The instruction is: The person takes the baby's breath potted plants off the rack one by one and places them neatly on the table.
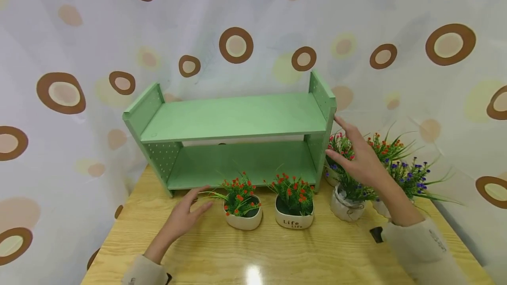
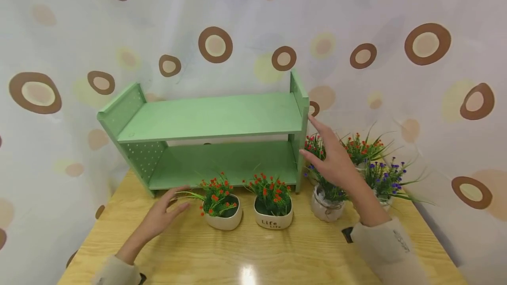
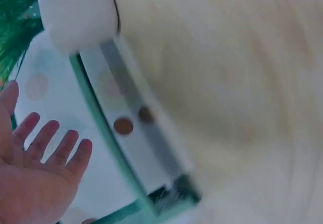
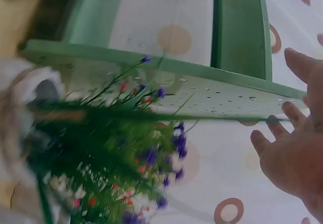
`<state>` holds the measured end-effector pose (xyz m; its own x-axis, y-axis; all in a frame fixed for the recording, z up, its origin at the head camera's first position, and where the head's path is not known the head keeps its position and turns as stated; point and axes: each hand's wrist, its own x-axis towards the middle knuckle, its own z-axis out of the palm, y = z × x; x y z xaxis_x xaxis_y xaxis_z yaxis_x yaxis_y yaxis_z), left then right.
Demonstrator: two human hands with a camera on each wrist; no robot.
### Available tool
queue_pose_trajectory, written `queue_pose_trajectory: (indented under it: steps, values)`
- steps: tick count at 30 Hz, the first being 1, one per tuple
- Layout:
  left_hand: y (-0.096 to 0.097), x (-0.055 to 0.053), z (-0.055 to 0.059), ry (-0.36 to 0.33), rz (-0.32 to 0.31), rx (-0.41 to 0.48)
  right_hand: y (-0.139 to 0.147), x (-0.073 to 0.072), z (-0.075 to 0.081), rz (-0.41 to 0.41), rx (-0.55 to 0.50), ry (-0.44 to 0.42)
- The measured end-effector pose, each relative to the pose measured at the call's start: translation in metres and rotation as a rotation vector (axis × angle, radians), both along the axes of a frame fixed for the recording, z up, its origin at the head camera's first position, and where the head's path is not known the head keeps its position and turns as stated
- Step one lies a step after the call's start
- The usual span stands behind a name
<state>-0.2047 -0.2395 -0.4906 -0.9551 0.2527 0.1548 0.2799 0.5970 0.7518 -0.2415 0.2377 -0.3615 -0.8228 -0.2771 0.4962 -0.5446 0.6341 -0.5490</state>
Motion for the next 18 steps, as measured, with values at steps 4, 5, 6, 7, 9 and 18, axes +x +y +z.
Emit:
queue_pose_trajectory:
  steps: [4, 5, 6, 7, 9, 18]
  values:
    - [-0.023, 0.007, 0.026, 0.126, 0.002, -0.271, 0.017, 0.029, -0.009, -0.001, 0.239, -0.004]
    - [-0.029, 0.008, 0.033, 0.150, 0.001, -0.319, 0.022, 0.035, -0.010, 0.004, 0.289, 0.009]
    - [-0.035, 0.009, 0.041, 0.173, 0.001, -0.362, 0.027, 0.041, -0.011, 0.004, 0.338, 0.024]
    - [-0.041, 0.009, 0.048, 0.195, -0.002, -0.398, 0.033, 0.046, -0.011, -0.002, 0.382, 0.047]
    - [-0.052, 0.010, 0.062, 0.241, -0.003, -0.470, 0.047, 0.055, -0.010, -0.015, 0.458, 0.090]
    - [-0.083, 0.019, 0.110, 0.506, 0.075, -0.748, 0.091, 0.067, 0.011, -0.153, 0.713, 0.280]
